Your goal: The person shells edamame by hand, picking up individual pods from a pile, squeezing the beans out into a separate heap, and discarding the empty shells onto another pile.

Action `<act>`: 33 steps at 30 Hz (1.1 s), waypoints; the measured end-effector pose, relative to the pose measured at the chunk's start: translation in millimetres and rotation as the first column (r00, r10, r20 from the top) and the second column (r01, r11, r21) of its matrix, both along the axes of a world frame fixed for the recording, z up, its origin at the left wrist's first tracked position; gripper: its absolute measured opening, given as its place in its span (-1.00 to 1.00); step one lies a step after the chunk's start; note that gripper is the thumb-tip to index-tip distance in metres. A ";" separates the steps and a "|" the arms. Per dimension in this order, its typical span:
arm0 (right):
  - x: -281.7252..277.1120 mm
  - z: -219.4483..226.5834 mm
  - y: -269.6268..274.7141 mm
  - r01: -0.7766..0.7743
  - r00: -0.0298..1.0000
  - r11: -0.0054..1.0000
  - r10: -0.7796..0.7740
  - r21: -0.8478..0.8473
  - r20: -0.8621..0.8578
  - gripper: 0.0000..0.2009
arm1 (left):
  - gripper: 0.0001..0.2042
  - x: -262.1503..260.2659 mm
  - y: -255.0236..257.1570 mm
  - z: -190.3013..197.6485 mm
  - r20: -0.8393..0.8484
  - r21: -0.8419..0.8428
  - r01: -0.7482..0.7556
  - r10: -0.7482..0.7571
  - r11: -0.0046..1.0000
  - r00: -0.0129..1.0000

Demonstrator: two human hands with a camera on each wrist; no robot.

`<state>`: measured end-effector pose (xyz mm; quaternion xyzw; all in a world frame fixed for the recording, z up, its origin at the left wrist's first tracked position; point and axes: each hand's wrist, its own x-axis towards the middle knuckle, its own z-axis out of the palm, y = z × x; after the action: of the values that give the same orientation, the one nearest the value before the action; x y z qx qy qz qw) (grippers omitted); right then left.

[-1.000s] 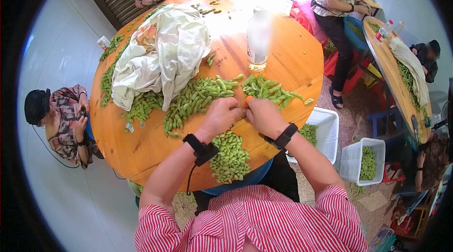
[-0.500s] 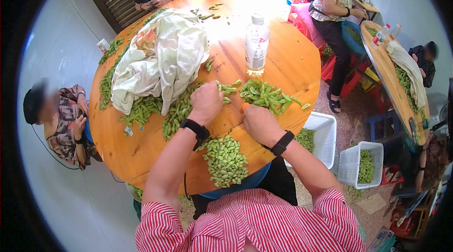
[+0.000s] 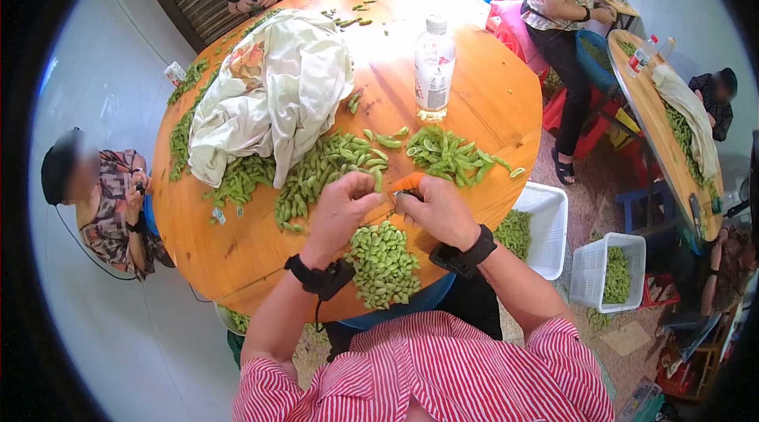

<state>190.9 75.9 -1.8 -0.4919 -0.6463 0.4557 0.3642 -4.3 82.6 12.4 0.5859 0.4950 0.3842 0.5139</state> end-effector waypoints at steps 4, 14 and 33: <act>-6.7 4.9 -5.1 -0.040 0.978 0.989 0.010 -0.140 -0.208 -0.81 | -0.87 1.6 -14.1 -7.9 -0.073 0.087 0.020 -0.014 0.996 0.997; -6.8 2.4 -6.0 -0.025 1.000 0.996 0.024 0.084 0.019 -0.81 | -0.79 6.8 -22.3 4.8 -0.403 0.325 0.078 0.063 0.942 0.913; -8.4 -6.6 -6.4 -0.117 0.968 0.951 0.045 0.287 0.246 -0.81 | -0.78 3.0 -26.8 -2.5 -0.501 0.430 0.216 0.033 0.877 0.865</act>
<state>182.5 69.6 -8.4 -0.4546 -0.7665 0.3052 0.3358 -1.3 55.8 9.8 0.7949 0.4715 0.3050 0.2299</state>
